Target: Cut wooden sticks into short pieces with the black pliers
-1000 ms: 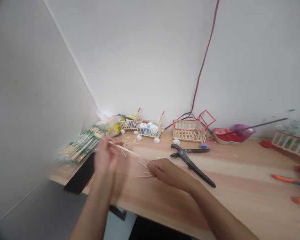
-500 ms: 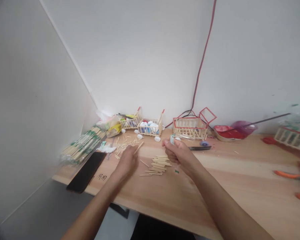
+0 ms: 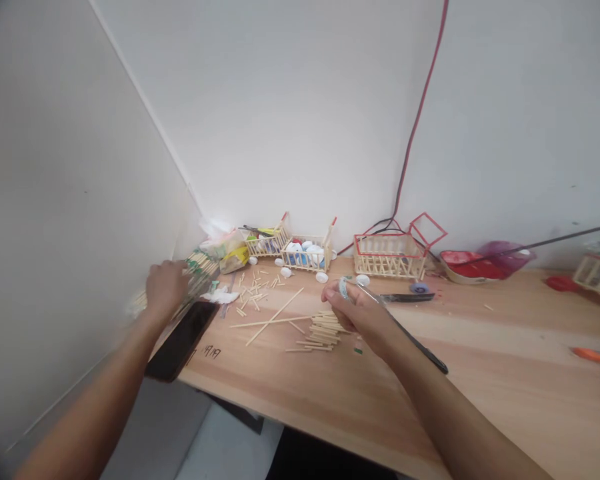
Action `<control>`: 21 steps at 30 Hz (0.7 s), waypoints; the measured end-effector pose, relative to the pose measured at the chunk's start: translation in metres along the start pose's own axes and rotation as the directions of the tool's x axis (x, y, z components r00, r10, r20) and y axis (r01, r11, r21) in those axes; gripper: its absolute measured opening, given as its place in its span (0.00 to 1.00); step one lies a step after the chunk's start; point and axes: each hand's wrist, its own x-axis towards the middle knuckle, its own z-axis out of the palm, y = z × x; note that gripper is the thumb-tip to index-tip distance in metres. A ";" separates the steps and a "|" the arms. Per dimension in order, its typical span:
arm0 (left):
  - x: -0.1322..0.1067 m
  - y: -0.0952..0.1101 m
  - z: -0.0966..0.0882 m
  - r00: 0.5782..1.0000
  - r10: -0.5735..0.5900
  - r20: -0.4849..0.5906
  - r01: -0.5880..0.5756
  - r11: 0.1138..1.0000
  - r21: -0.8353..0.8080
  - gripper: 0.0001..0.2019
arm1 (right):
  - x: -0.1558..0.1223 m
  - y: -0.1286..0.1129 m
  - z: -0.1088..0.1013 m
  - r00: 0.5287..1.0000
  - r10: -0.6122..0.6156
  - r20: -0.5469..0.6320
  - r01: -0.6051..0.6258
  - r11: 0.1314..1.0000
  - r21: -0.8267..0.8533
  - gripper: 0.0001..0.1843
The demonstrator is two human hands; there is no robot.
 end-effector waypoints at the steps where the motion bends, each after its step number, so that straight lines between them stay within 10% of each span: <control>1: 0.004 -0.012 0.002 0.999 -0.040 0.027 0.038 0.998 0.046 0.16 | 0.000 0.001 0.000 1.000 -0.004 -0.006 0.004 1.000 -0.025 0.21; 8: 0.007 -0.032 0.011 0.995 -0.066 0.074 0.062 0.997 0.048 0.16 | 0.006 0.014 -0.004 1.000 0.001 -0.027 -0.003 0.996 -0.092 0.22; 15: -0.008 -0.009 -0.037 0.978 -0.154 -0.140 0.097 0.932 -0.350 0.14 | 0.010 0.010 -0.002 0.986 -0.082 -0.147 0.089 0.995 0.041 0.25; 18: -0.032 0.041 -0.053 0.993 0.078 -0.088 -0.117 0.631 -0.767 0.11 | 0.010 0.003 0.002 0.938 -0.176 -0.299 0.207 0.976 0.073 0.24; 21: -0.066 0.108 -0.053 0.925 0.352 0.140 0.099 0.131 -0.986 0.15 | 0.009 -0.003 0.003 0.901 -0.200 -0.384 0.252 0.963 0.090 0.24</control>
